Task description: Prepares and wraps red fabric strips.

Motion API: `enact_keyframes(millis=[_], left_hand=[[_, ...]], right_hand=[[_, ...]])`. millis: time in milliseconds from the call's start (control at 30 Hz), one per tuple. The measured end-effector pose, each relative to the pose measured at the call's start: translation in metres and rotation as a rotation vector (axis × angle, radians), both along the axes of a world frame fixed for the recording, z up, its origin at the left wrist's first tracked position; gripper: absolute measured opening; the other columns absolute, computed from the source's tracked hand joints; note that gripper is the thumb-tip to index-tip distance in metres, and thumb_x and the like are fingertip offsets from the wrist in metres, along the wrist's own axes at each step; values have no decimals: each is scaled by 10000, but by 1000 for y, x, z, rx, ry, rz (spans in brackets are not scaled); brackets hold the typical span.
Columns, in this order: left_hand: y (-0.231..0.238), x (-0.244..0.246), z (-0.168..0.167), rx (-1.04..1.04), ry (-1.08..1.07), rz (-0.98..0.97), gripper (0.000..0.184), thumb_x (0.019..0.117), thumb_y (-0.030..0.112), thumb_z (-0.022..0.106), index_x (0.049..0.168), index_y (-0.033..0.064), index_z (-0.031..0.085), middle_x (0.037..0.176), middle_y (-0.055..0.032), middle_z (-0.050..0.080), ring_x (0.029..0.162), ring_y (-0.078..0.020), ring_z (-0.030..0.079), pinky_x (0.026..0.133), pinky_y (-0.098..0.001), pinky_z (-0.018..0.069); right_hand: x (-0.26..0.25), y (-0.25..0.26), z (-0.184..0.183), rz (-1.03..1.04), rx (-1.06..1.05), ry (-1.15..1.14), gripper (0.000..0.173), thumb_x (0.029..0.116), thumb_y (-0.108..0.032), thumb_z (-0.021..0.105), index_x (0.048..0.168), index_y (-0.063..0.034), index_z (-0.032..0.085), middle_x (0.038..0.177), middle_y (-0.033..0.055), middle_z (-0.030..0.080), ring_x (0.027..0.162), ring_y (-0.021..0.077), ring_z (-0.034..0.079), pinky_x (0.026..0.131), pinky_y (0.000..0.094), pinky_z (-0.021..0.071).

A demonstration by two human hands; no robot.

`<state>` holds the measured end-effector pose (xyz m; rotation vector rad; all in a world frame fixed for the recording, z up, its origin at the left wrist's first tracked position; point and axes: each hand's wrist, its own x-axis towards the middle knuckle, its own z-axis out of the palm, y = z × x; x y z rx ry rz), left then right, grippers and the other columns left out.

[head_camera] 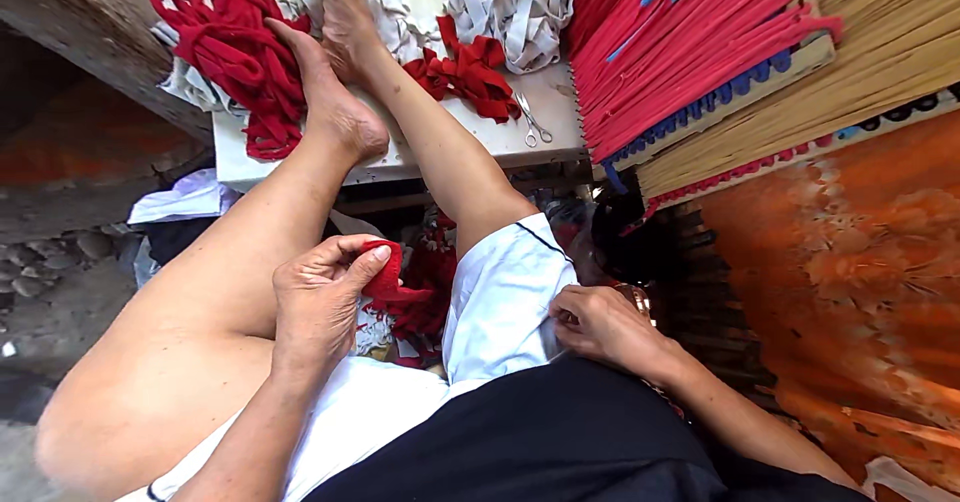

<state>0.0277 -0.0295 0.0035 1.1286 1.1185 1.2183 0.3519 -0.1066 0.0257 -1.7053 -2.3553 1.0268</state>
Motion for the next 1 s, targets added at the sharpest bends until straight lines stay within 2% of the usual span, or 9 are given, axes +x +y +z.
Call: enact_keyframes(millis=[133, 300, 433, 533, 633, 733, 800, 900, 1000], left_hand=[[-2, 2, -1, -77, -37, 3, 156, 927, -24, 692, 1027, 84, 741, 909, 37, 748, 754, -47, 705, 697, -235, 615], [0, 3, 1, -112, -60, 21, 142, 924, -42, 688, 1014, 55, 740, 883, -1, 745, 747, -74, 707, 702, -259, 619], [0, 2, -1, -160, -120, 20, 118, 922, -39, 694, 1006, 31, 737, 885, -40, 738, 760, -102, 703, 726, -286, 616], [1, 1, -1, -230, -222, 21, 90, 928, -41, 685, 1003, -11, 726, 863, -82, 728, 737, -136, 701, 704, -308, 619], [2, 0, 0, -270, -273, 3, 93, 939, -46, 670, 1011, -39, 728, 864, -96, 733, 727, -134, 702, 694, -285, 613], [1, 0, 2, -273, -289, -26, 110, 950, -47, 653, 1027, -47, 733, 874, -99, 737, 721, -131, 703, 693, -284, 617], [1, 1, 2, -270, -303, -46, 106, 959, -45, 640, 1026, -49, 722, 871, -100, 730, 712, -131, 698, 694, -284, 616], [1, 1, 0, -271, -344, -67, 97, 968, -44, 626, 1016, -46, 709, 861, -102, 720, 708, -134, 693, 694, -287, 615], [2, -1, -2, -273, -382, -85, 99, 968, -49, 618, 1013, -41, 705, 883, -115, 718, 733, -146, 697, 710, -297, 616]], right_hand=[[-6, -3, -11, -43, 97, -48, 183, 916, -133, 602, 1023, -27, 707, 948, 135, 704, 849, 276, 697, 760, 455, 565], [-8, -1, -20, -73, 205, -55, 205, 891, -136, 627, 1045, -27, 710, 899, 136, 718, 800, 294, 711, 716, 482, 572], [-6, -2, -26, -32, 276, -27, 185, 870, -61, 614, 1015, -21, 721, 863, 134, 722, 754, 290, 716, 690, 477, 585], [0, 1, -14, 66, 243, -63, 159, 865, -38, 629, 973, -38, 746, 878, 129, 724, 765, 308, 721, 695, 516, 591], [12, 8, 5, 189, 196, -126, 80, 788, -10, 702, 845, -56, 735, 802, 109, 679, 704, 307, 690, 633, 529, 577], [16, 22, 25, 259, 209, -173, 152, 736, 82, 697, 813, -45, 725, 806, 120, 675, 694, 326, 682, 612, 557, 567], [9, 34, 33, 243, 286, -135, 146, 800, 83, 636, 844, -32, 715, 826, 132, 665, 709, 328, 679, 612, 548, 562], [-18, 57, 29, 110, 382, 48, 185, 972, -101, 558, 961, -66, 739, 877, 87, 665, 761, 221, 661, 680, 424, 565], [-55, 74, 15, 21, 405, 312, 206, 1004, -189, 585, 1002, -92, 766, 873, 29, 682, 798, 87, 644, 755, 269, 557]])
